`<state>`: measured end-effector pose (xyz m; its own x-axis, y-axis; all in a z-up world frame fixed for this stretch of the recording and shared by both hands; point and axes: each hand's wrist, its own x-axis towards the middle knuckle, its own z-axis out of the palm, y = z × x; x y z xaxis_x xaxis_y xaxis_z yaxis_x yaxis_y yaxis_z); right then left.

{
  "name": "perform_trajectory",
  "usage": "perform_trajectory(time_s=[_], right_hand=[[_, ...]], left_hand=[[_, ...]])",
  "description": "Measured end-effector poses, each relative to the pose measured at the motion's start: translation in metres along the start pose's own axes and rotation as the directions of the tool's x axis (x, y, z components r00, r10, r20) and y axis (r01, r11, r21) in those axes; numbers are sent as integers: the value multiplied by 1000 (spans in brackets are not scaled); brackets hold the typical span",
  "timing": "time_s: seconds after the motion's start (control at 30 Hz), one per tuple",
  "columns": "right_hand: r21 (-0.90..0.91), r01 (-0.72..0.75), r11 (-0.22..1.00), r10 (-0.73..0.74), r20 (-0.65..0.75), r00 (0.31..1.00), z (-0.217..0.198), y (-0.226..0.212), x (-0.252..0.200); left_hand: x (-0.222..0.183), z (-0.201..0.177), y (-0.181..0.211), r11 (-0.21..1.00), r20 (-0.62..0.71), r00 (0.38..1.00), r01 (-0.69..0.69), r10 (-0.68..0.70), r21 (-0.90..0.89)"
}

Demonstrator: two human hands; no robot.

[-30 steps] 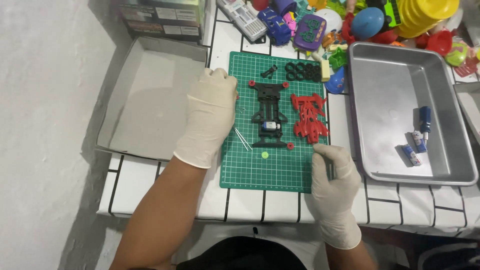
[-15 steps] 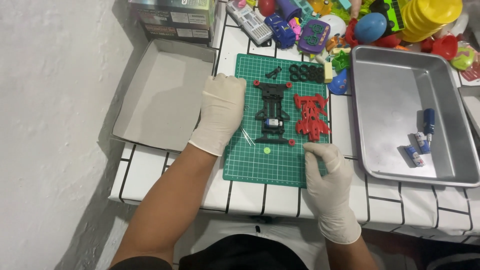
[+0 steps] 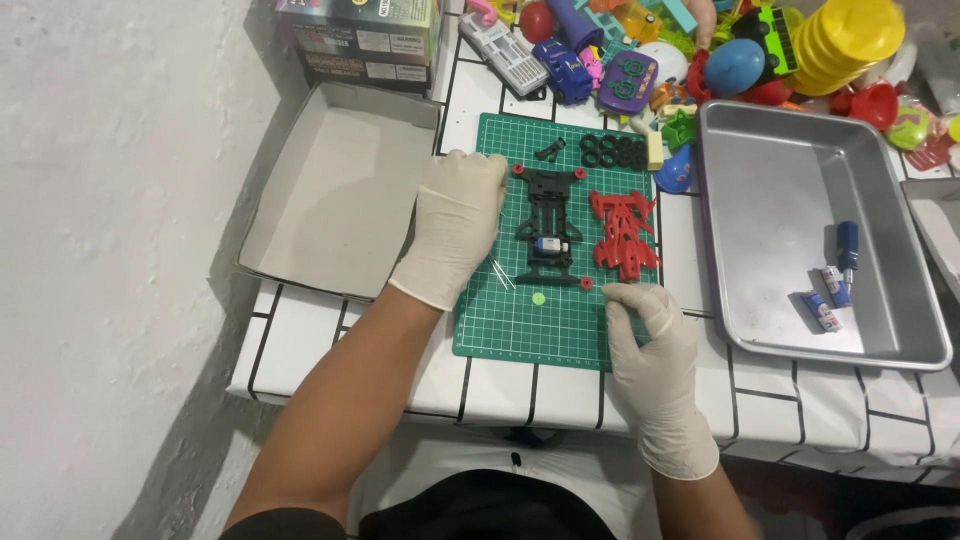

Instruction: Assembling a plastic model car by installing gears, shafts, and other small components into the chassis on a cutting mat.

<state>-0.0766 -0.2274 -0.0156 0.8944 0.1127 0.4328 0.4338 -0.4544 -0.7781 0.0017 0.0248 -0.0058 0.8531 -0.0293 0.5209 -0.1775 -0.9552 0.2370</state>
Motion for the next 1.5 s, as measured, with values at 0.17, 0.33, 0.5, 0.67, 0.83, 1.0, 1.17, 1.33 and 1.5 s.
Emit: perform_trajectory(time_s=[0.17, 0.33, 0.5, 0.67, 0.83, 1.0, 1.17, 1.33, 1.5], right_hand=[[25, 65, 998, -66, 25, 998, 1, -3, 4], [25, 185, 982, -187, 145, 972, 16, -25, 13], [-78, 286, 955, -257, 259, 931, 32, -26, 18], [-114, 245, 963, -192, 346, 918, 34, -25, 21], [-204, 232, 951, -131, 411, 902, 26, -29, 43], [-293, 453, 842, -234, 558, 796, 35, -21, 67], [-334, 516, 789, -248, 595, 764, 46, -13, 64], [-328, 511, 795, -241, 601, 762, 47, -14, 65], [-333, 547, 768, -245, 636, 732, 48, -12, 67]], left_hand=[[-27, -52, 43, 732, 230, 954, 295, -192, -614], [-55, -74, 61, 476, 380, 893, 450, -241, -755], [-73, -74, 59, 417, 439, 859, 511, -263, -752], [-80, -73, 54, 377, 455, 854, 520, -251, -767], [-86, -62, 41, 619, 287, 936, 349, -202, -704], [-95, -29, 34, 913, 28, 998, 65, -59, -404], [-98, -26, 37, 903, 49, 995, 104, -92, -417], [-103, -11, 33, 934, 44, 997, 79, -68, -349], [-108, 1, 31, 940, 9, 999, 46, -46, -338]])
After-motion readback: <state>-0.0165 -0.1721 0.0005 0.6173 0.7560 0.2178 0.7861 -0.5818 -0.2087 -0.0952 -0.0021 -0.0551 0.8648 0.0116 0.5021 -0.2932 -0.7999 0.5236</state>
